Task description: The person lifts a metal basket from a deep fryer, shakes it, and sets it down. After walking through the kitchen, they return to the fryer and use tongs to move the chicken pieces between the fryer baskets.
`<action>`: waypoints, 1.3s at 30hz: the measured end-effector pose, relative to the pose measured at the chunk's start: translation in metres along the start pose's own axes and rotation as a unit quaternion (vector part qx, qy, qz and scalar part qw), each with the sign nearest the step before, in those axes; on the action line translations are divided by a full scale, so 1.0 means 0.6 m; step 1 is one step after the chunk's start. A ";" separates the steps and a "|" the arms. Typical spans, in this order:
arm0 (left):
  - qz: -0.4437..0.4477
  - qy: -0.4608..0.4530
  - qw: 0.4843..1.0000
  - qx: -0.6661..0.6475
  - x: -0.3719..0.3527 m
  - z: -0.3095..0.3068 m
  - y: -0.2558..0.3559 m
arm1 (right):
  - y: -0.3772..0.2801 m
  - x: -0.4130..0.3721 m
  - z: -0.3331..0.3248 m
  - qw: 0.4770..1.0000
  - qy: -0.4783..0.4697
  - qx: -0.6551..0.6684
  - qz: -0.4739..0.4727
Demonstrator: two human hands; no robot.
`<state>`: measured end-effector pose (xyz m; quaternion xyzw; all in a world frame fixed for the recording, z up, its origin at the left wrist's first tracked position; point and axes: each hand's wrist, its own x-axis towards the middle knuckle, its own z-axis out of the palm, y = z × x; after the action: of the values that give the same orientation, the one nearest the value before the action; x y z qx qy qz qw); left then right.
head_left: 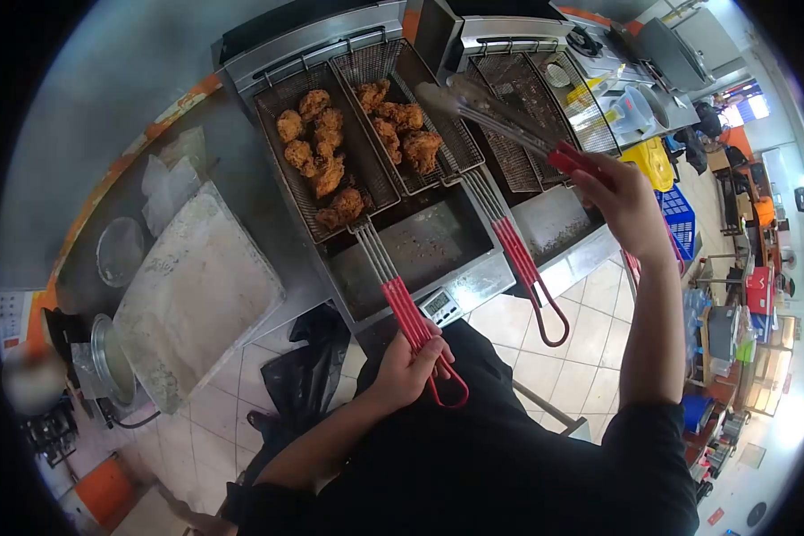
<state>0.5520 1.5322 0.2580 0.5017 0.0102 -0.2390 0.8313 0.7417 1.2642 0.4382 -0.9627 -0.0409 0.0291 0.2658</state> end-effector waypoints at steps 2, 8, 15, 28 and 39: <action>0.002 0.017 0.999 0.049 -0.002 0.001 0.001 | 0.020 -0.010 0.015 0.987 -0.015 0.156 0.043; -0.046 0.085 0.995 0.019 -0.017 0.007 -0.002 | 0.057 -0.017 0.090 0.976 0.021 0.212 0.049; -0.054 0.124 0.985 -0.112 -0.095 -0.001 -0.078 | 0.083 0.004 0.032 0.991 -0.097 0.093 -0.003; -0.439 0.496 0.686 -0.300 -0.512 0.099 -0.628 | -0.103 0.158 0.113 0.954 -0.071 -0.119 -0.264; -0.190 0.389 0.877 -0.209 -0.388 -0.214 -0.708 | -0.208 0.198 0.321 0.849 -0.109 -0.358 -0.373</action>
<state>0.2015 1.5675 -0.0981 0.3570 0.4778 -0.1707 0.7843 0.8372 1.4803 0.3329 -0.8940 -0.4333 0.0158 -0.1126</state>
